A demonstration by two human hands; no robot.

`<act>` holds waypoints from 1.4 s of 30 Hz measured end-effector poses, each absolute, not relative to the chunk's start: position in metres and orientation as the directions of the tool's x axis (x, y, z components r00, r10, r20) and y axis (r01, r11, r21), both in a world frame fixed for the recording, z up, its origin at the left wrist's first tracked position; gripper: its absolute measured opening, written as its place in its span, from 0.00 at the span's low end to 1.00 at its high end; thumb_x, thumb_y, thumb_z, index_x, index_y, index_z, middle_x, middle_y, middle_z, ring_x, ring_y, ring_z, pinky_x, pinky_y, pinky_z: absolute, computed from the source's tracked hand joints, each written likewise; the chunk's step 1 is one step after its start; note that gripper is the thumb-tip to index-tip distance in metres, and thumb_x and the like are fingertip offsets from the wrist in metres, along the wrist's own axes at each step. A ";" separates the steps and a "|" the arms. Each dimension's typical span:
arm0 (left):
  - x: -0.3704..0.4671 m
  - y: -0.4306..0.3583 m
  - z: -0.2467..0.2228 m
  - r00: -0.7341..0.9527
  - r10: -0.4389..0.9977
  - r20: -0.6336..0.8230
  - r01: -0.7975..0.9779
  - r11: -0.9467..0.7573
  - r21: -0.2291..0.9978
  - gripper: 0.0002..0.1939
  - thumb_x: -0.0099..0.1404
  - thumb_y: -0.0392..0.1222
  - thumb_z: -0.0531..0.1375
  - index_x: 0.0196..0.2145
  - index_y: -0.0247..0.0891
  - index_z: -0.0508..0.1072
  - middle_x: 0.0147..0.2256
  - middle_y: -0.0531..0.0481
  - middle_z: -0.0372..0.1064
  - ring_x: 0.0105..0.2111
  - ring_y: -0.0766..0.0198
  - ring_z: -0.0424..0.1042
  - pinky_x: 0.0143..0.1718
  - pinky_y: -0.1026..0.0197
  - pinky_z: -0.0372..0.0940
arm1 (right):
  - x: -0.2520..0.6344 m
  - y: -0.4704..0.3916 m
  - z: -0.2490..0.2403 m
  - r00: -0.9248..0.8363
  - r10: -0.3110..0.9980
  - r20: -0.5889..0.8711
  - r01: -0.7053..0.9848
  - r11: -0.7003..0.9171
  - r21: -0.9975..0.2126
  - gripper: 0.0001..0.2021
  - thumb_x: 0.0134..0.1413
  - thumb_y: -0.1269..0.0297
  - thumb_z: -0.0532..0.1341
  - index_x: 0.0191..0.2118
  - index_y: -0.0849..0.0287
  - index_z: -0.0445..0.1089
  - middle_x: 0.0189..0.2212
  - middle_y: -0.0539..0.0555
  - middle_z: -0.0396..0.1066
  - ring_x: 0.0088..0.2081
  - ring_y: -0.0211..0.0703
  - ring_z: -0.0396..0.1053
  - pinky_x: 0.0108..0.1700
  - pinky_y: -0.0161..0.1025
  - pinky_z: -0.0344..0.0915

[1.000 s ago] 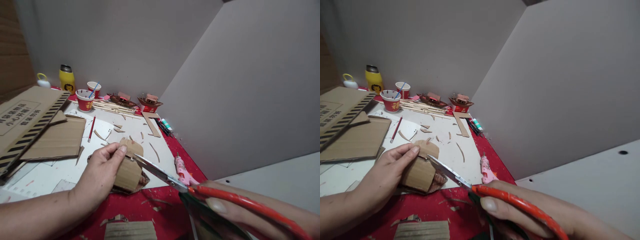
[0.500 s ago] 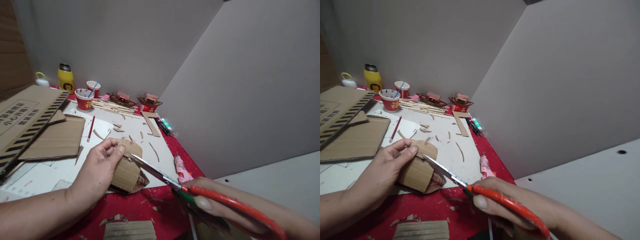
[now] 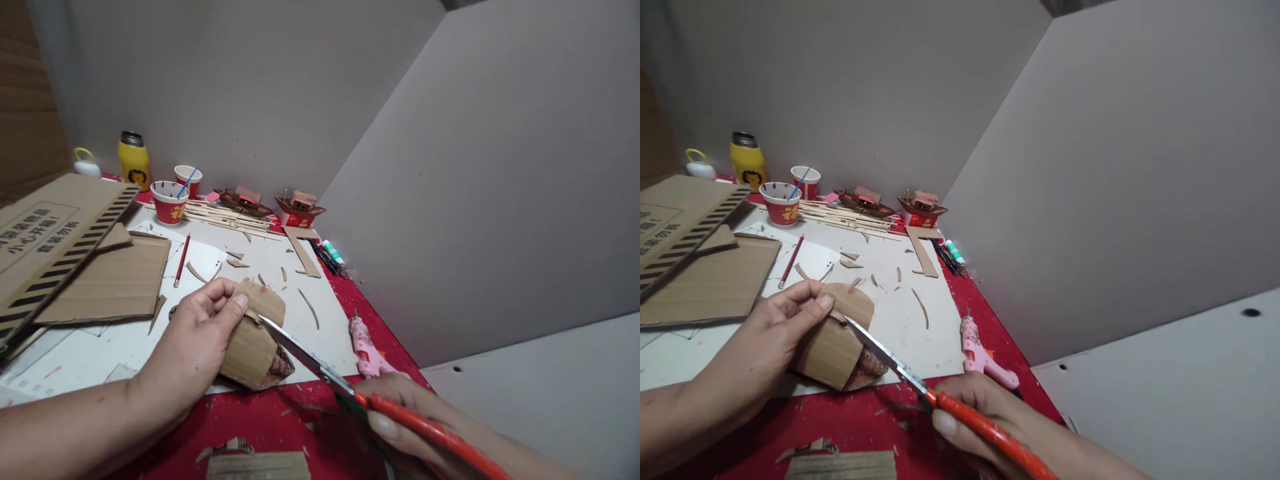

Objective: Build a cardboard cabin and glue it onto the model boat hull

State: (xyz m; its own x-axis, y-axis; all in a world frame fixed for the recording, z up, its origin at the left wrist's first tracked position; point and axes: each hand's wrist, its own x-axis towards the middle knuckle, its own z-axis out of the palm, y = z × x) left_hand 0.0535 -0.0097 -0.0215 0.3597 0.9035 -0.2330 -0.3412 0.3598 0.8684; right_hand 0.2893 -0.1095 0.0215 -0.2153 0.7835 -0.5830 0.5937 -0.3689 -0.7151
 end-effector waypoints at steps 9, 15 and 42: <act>0.053 0.002 -0.030 0.412 0.890 -0.195 -0.281 0.328 0.902 0.12 0.58 0.49 0.65 0.32 0.37 0.75 0.29 0.50 0.77 0.27 0.63 0.72 0.29 0.64 0.64 | 0.302 -0.105 0.010 -0.341 0.761 -0.553 0.598 -0.278 -0.752 0.28 0.55 0.33 0.52 0.25 0.56 0.50 0.18 0.43 0.49 0.18 0.27 0.45 0.18 0.29 0.43; 0.052 0.001 -0.028 0.430 0.873 -0.229 -0.245 0.357 0.901 0.16 0.55 0.50 0.67 0.37 0.35 0.78 0.32 0.45 0.78 0.30 0.58 0.74 0.33 0.60 0.66 | 0.297 -0.110 0.022 -0.234 0.745 -0.625 0.629 -0.374 -0.682 0.26 0.56 0.34 0.52 0.31 0.56 0.56 0.20 0.44 0.55 0.20 0.31 0.53 0.23 0.31 0.52; 0.053 0.005 -0.035 0.519 0.833 -0.193 -0.224 0.350 0.909 0.13 0.61 0.49 0.63 0.34 0.38 0.82 0.28 0.48 0.78 0.29 0.62 0.71 0.32 0.63 0.62 | 0.304 -0.102 0.014 -0.389 0.737 -0.553 0.550 -0.296 -0.781 0.28 0.60 0.35 0.46 0.25 0.57 0.54 0.12 0.42 0.51 0.13 0.27 0.47 0.15 0.28 0.44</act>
